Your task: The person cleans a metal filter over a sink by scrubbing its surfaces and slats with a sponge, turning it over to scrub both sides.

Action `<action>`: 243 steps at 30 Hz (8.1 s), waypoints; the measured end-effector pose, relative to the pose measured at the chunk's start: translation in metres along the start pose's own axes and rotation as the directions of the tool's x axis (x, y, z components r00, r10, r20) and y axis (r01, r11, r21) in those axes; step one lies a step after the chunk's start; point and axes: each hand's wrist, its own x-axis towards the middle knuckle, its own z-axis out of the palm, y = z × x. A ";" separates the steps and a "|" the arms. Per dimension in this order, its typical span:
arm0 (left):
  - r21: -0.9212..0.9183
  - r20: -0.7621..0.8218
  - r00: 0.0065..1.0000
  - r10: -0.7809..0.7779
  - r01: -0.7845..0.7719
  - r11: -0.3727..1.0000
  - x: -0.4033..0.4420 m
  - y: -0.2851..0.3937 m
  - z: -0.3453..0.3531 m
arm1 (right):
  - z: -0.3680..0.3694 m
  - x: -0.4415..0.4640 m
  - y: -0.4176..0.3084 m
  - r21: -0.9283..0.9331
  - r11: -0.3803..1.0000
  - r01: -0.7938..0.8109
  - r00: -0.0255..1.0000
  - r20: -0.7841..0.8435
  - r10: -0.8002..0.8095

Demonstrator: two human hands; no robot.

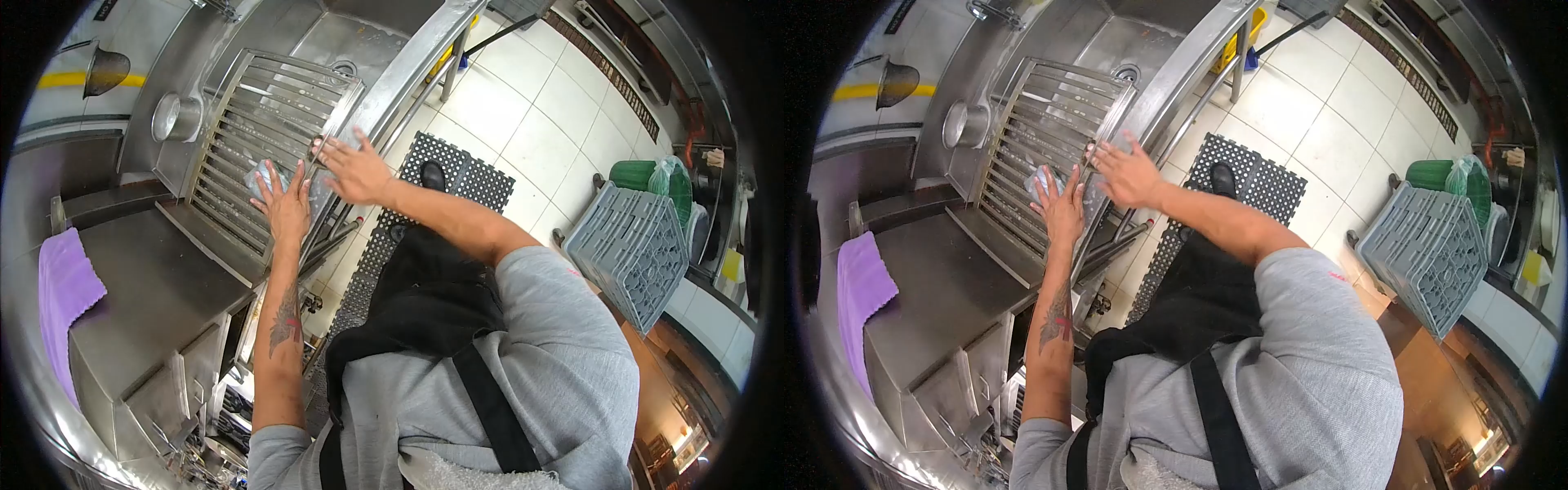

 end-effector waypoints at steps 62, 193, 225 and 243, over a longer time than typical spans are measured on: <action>-0.385 -0.102 0.976 0.193 -0.217 0.897 -0.024 -0.047 -0.010 | -0.059 -0.020 0.021 0.318 0.948 0.025 0.975 0.202 -0.094; -0.022 -0.398 0.741 -0.541 0.582 0.813 -0.039 0.086 0.033 | -0.038 0.156 0.118 0.127 0.917 -0.377 0.863 0.407 0.299; 0.056 -0.233 0.847 -0.478 0.503 0.863 -0.052 0.064 0.010 | -0.025 0.152 0.122 0.193 0.907 -0.374 0.886 0.364 0.288; -0.042 -0.239 0.840 -0.487 0.493 0.869 -0.066 0.092 0.003 | -0.023 0.153 0.126 0.240 0.891 -0.386 0.878 0.391 0.276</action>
